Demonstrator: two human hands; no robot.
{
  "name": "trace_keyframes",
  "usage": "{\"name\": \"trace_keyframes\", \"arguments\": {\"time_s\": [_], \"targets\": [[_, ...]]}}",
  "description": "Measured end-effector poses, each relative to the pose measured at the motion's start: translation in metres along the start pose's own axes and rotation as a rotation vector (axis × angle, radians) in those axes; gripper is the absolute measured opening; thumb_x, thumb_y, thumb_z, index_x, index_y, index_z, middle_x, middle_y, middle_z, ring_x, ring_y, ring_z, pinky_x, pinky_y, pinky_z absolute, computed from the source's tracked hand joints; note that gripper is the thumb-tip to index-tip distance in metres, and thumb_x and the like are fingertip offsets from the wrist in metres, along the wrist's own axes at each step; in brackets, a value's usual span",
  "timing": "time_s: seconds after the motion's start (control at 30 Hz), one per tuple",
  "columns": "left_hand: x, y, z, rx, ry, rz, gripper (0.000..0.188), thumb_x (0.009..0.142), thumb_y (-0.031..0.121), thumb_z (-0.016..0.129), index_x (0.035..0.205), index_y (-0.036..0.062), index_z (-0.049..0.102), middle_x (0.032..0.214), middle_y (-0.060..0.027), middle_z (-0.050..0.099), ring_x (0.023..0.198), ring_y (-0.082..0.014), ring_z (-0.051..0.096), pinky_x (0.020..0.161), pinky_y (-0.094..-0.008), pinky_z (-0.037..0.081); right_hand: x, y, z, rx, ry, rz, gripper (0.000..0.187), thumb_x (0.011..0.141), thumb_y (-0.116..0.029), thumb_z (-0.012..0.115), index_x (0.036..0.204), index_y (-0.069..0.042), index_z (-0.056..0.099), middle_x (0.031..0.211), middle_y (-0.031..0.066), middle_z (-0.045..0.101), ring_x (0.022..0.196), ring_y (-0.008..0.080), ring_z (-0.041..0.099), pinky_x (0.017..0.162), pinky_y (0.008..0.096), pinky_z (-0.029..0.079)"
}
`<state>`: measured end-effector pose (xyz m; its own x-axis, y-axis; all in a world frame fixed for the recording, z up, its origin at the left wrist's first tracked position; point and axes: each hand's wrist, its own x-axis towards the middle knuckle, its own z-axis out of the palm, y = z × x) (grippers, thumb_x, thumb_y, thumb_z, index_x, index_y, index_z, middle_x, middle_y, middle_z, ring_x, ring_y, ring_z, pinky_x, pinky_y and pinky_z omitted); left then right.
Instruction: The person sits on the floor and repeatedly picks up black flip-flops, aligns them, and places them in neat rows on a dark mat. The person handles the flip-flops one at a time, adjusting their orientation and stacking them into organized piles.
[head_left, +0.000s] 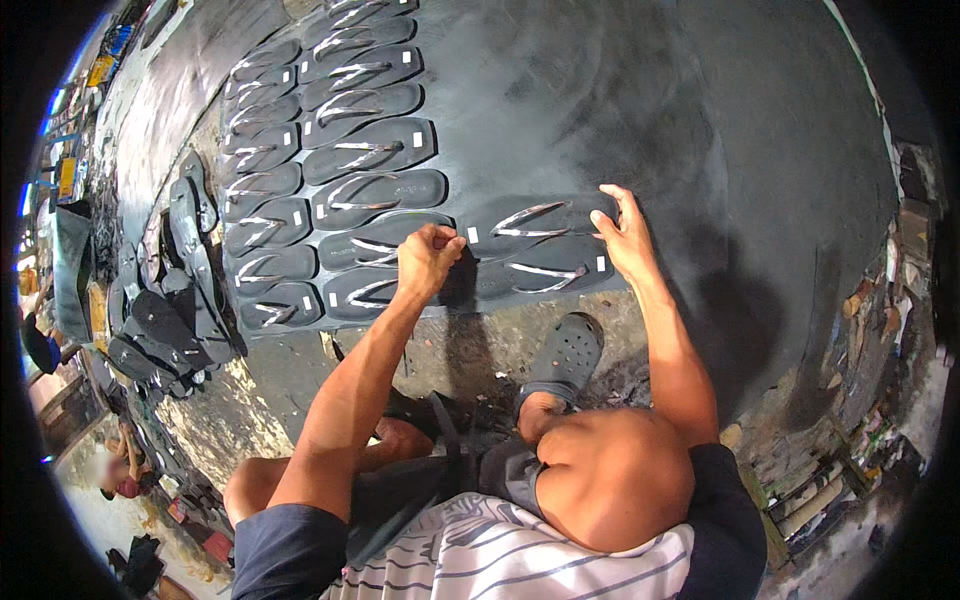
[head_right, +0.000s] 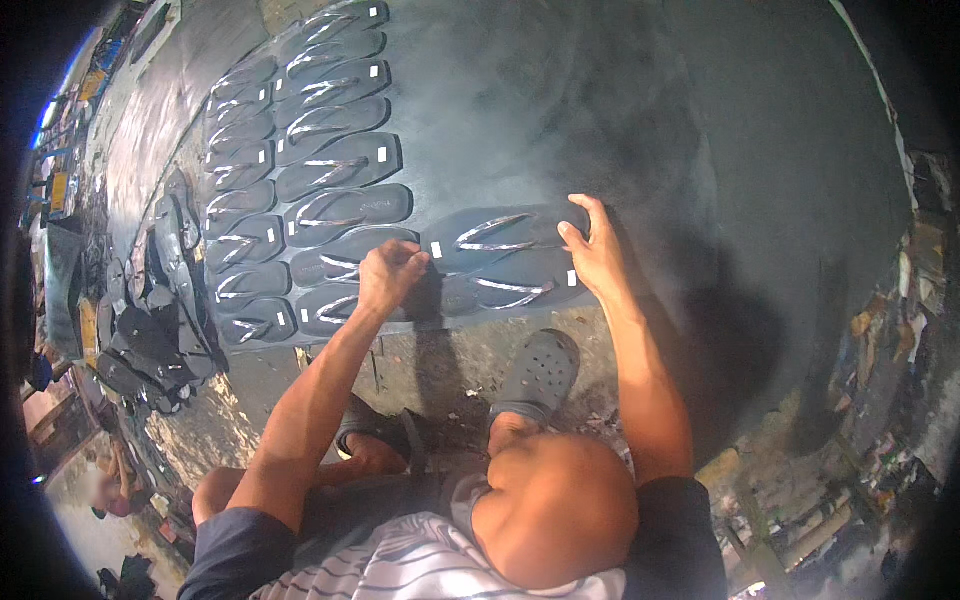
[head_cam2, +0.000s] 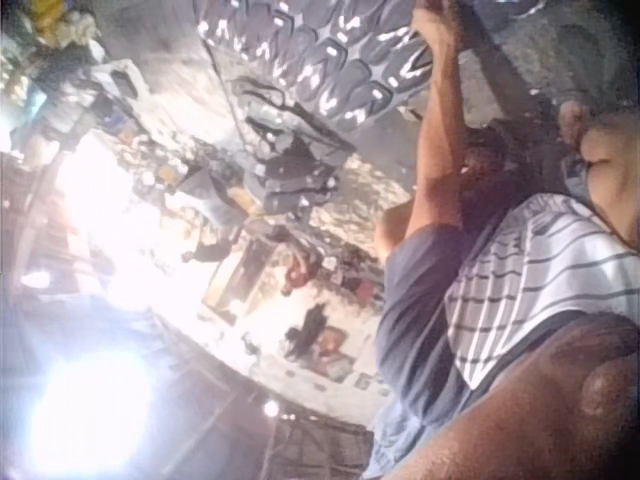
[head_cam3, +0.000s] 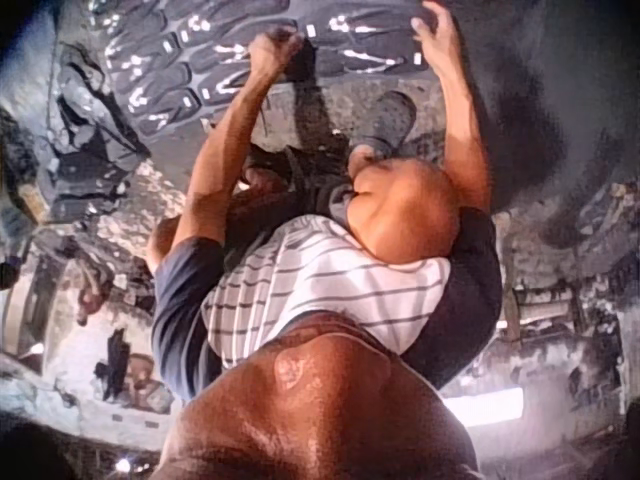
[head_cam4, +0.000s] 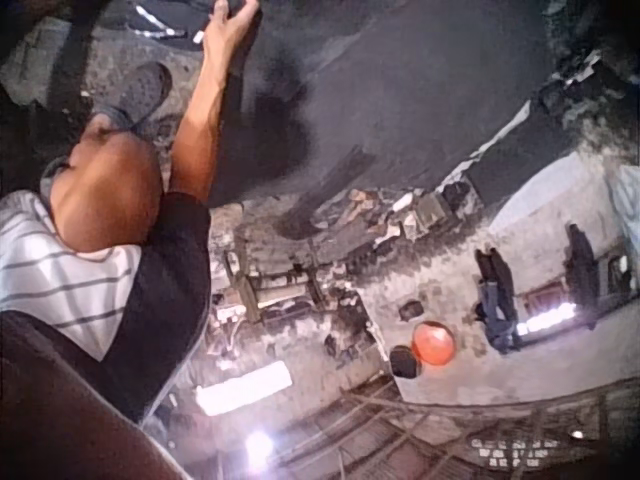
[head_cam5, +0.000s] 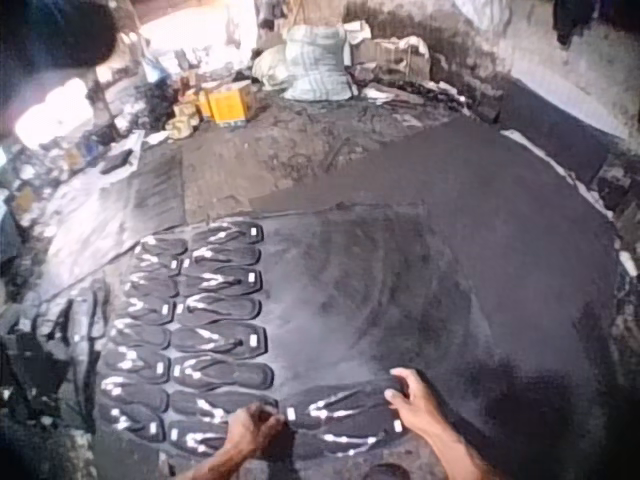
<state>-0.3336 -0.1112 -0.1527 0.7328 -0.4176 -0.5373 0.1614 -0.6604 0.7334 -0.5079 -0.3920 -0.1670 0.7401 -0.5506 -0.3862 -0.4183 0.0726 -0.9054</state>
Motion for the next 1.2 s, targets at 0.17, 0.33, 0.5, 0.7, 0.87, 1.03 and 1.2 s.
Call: {"name": "trace_keyframes", "arguments": {"time_s": [0.17, 0.33, 0.5, 0.7, 0.87, 1.03, 1.2], "targets": [[0.006, 0.006, 0.006, 0.17, -0.016, 0.044, 0.029, 0.089, 0.023, 0.074, 0.102, -0.0019, 0.068, 0.083, -0.0123, 0.076, 0.073, -0.0186, 0.074, 0.068, -0.0326, 0.057, -0.002, 0.001, -0.006, -0.517, 0.116, -0.11, 0.048, 0.088, -0.022, 0.076, 0.132, -0.017, 0.059, 0.141, 0.0172, 0.048, 0.125, 0.0396, 0.051, 0.104, 0.0489, 0.042], [0.01, -0.002, 0.015, 0.387, 0.04, 0.218, 0.028, 0.089, 0.02, 0.068, 0.111, 0.0033, 0.064, 0.092, -0.0156, 0.073, 0.083, -0.0288, 0.072, 0.077, -0.0407, 0.057, 0.003, -0.016, -0.019, -0.925, 0.076, -0.195, 0.05, 0.084, -0.032, 0.08, 0.129, -0.022, 0.061, 0.137, 0.0148, 0.047, 0.13, 0.0384, 0.044, 0.106, 0.0509, 0.04], [-0.009, 0.041, 0.018, 0.637, -0.027, 0.415, 0.073, 0.079, 0.033, 0.082, 0.143, 0.0226, 0.049, 0.109, -0.0161, 0.062, 0.102, -0.0364, 0.065, 0.081, -0.048, 0.055, 0.037, -0.046, 0.02, -0.832, 0.266, -0.504, 0.05, 0.09, -0.029, 0.07, 0.133, -0.006, 0.058, 0.142, 0.0225, 0.052, 0.135, 0.0398, 0.046, 0.112, 0.0514, 0.036], [0.025, 0.048, -0.021, 0.569, -0.444, 0.347, 0.073, 0.086, 0.044, 0.074, 0.151, 0.0247, 0.045, 0.14, -0.0224, 0.05, 0.12, -0.044, 0.06, 0.102, -0.0526, 0.048, 0.054, -0.006, 0.028, -1.001, 0.339, -0.61, 0.052, 0.105, -0.029, 0.05, 0.15, -0.004, 0.042, 0.153, 0.0277, 0.039, 0.142, 0.0433, 0.038, 0.116, 0.0531, 0.029], [0.037, 0.001, -0.281, 0.817, 0.292, 0.485, 0.059, 0.081, 0.033, 0.077, 0.135, 0.0157, 0.061, 0.129, -0.0151, 0.062, 0.123, -0.0368, 0.056, 0.106, -0.0489, 0.043, 0.037, 0.012, -0.002, -0.864, 0.418, -0.585, 0.056, 0.109, -0.037, 0.043, 0.149, 0.001, 0.042, 0.152, 0.0288, 0.041, 0.141, 0.0436, 0.039, 0.116, 0.0529, 0.03], [-0.085, -0.092, -0.475, 0.894, 1.469, 0.16, 0.087, 0.073, 0.04, 0.087, 0.142, 0.0092, 0.046, 0.139, -0.0163, 0.052, 0.13, -0.0365, 0.049, 0.106, -0.0508, 0.04, 0.02, 0.014, -0.025, -0.993, 0.511, -0.457, 0.055, 0.109, -0.037, 0.042, 0.15, 0.0, 0.042, 0.153, 0.0269, 0.039, 0.143, 0.0416, 0.036, 0.117, 0.0523, 0.029], [-0.154, -0.183, -0.513, 0.257, 1.063, -0.093, 0.061, 0.091, 0.036, 0.073, 0.14, 0.0074, 0.052, 0.107, -0.0139, 0.069, 0.1, -0.0257, 0.069, 0.087, -0.038, 0.054, 0.063, -0.13, 0.092, -0.931, 0.098, -0.801, 0.047, 0.108, -0.027, 0.044, 0.149, -0.003, 0.044, 0.156, 0.0219, 0.036, 0.145, 0.0382, 0.034, 0.118, 0.0504, 0.027]]}}
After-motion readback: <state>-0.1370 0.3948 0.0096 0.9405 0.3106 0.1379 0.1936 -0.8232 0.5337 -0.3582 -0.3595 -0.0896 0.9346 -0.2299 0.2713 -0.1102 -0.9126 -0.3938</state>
